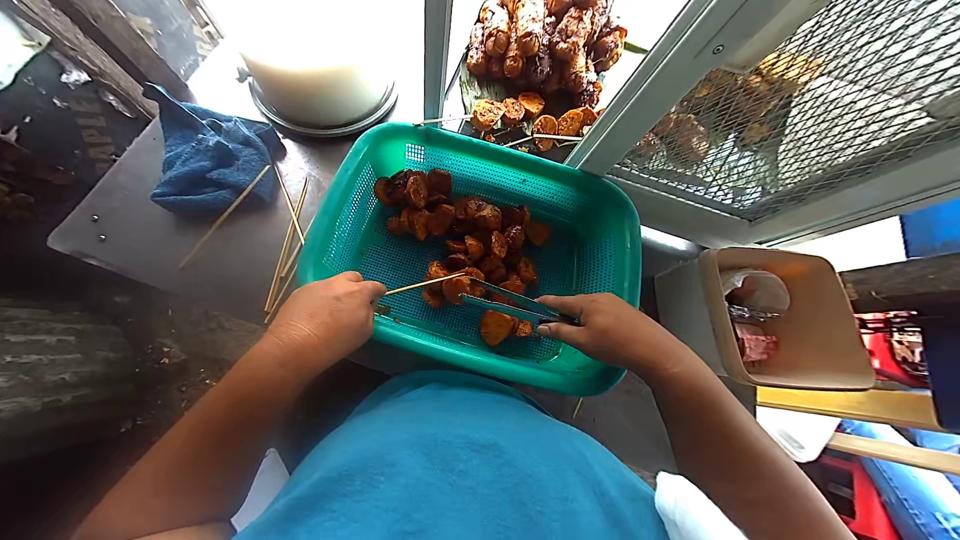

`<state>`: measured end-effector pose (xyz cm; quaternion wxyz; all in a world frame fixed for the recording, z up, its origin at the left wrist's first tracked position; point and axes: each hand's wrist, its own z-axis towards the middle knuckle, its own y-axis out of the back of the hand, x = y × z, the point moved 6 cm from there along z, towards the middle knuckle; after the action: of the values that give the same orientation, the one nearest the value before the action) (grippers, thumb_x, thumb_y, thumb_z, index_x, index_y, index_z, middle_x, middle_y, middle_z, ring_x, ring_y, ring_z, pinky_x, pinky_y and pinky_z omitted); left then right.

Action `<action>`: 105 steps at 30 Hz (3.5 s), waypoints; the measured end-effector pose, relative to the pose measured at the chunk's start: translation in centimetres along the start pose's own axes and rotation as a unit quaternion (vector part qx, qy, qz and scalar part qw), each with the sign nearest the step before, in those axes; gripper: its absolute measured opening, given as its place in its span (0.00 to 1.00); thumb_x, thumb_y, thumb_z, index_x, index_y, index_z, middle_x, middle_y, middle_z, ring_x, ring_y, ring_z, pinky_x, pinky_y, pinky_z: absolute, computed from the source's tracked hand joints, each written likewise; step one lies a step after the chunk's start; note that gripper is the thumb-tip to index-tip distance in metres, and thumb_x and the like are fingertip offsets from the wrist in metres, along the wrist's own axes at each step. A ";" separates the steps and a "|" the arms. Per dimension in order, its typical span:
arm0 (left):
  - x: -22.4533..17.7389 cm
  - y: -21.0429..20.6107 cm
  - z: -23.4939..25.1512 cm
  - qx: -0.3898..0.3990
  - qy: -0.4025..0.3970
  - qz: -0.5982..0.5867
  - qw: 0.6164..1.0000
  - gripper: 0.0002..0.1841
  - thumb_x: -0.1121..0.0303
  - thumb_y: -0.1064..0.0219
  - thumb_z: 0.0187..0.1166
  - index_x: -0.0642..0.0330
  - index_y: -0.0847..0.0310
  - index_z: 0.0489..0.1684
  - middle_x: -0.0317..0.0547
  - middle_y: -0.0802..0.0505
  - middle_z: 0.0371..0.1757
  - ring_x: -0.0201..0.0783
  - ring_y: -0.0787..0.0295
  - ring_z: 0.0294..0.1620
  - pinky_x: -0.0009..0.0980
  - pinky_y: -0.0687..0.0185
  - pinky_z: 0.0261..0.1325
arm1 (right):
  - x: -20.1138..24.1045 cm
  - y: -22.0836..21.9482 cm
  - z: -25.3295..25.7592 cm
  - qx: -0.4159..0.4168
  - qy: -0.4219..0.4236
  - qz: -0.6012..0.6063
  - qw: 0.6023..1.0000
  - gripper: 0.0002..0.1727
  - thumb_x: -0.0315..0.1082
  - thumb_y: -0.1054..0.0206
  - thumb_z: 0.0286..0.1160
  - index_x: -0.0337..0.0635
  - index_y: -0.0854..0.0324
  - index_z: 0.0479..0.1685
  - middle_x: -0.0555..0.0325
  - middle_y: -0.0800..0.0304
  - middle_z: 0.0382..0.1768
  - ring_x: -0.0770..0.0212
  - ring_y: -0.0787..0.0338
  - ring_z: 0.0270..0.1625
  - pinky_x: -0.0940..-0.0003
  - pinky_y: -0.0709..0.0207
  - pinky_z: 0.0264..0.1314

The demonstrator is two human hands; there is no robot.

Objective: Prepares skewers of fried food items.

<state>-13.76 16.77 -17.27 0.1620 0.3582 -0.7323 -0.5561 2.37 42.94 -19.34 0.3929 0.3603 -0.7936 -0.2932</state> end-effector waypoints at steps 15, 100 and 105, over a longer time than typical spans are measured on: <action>0.6 0.0 -0.3 -0.030 -0.005 -0.004 1.000 0.14 0.69 0.41 0.88 0.51 0.09 0.61 0.52 0.07 0.49 0.53 0.08 0.49 0.54 0.14 0.48 | 3.7 -2.0 -0.4 0.083 0.033 -0.106 0.990 0.30 0.53 0.37 0.87 0.61 0.28 0.87 0.51 0.11 0.61 0.52 0.11 0.59 0.48 0.21 0.62; -2.5 -0.1 -0.7 0.071 -0.034 0.120 0.990 0.14 0.67 0.42 0.85 0.50 0.11 0.58 0.48 0.09 0.47 0.49 0.08 0.44 0.46 0.15 0.38 | 0.3 0.5 0.1 -0.129 0.072 -0.231 0.962 0.16 0.37 0.28 0.81 0.56 0.10 0.65 0.49 0.07 0.39 0.46 0.06 0.41 0.46 0.16 0.37; -3.1 -0.1 -0.4 0.097 -0.029 0.138 0.985 0.15 0.67 0.43 0.86 0.50 0.11 0.60 0.48 0.09 0.49 0.49 0.08 0.45 0.46 0.15 0.39 | -0.6 1.8 -1.1 -0.179 0.084 -0.143 0.970 0.16 0.36 0.30 0.83 0.52 0.11 0.66 0.47 0.05 0.42 0.43 0.05 0.45 0.39 0.16 0.42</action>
<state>-11.38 18.66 -16.73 0.1808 0.2511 -0.8295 -0.4649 2.92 44.23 -17.68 0.4704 0.4171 -0.6326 -0.4522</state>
